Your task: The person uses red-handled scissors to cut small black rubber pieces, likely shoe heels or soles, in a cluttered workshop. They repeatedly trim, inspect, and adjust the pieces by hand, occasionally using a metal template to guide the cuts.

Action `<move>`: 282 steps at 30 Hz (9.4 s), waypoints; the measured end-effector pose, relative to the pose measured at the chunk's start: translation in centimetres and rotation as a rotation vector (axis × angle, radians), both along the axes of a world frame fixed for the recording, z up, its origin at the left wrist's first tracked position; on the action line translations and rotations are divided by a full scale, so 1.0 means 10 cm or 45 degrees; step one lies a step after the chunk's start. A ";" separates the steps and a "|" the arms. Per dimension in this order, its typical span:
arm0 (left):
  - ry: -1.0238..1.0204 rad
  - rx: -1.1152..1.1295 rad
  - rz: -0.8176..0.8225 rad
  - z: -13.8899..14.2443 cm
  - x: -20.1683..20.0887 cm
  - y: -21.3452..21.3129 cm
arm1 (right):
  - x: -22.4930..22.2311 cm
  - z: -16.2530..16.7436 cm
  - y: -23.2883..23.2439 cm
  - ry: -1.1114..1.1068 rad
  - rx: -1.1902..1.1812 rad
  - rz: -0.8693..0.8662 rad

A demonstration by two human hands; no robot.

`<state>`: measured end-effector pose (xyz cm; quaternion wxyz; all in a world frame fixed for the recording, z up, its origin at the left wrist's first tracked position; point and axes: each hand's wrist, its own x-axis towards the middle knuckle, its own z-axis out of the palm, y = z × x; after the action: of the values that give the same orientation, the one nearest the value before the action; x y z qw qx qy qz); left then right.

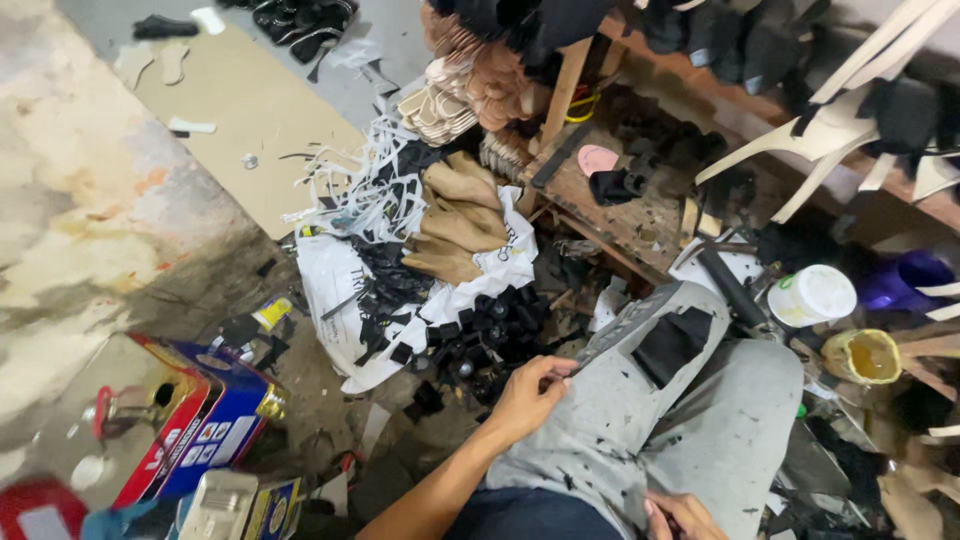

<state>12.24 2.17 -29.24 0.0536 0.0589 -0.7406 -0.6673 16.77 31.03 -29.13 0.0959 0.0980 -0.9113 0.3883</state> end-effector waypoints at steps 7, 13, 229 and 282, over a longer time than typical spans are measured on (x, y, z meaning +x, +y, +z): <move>-0.130 0.054 -0.057 0.03 -0.68 -0.09 | -0.53 0.37 -0.02 0.113 -0.012 -0.136; -0.101 0.046 -0.165 0.19 -1.85 0.10 | -1.39 0.57 0.02 0.163 -0.094 -0.230; 0.477 -0.369 -0.196 1.07 -3.26 1.28 | -3.16 1.09 0.57 -0.353 -1.688 -0.496; -0.195 1.073 -0.323 1.31 -2.97 1.50 | -3.12 1.60 -0.03 -0.200 -1.671 -0.424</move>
<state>-17.47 17.16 -16.09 -0.1124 0.0337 -0.4072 -0.9058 -14.46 30.72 -13.18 0.1276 -0.1504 -0.4940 0.8468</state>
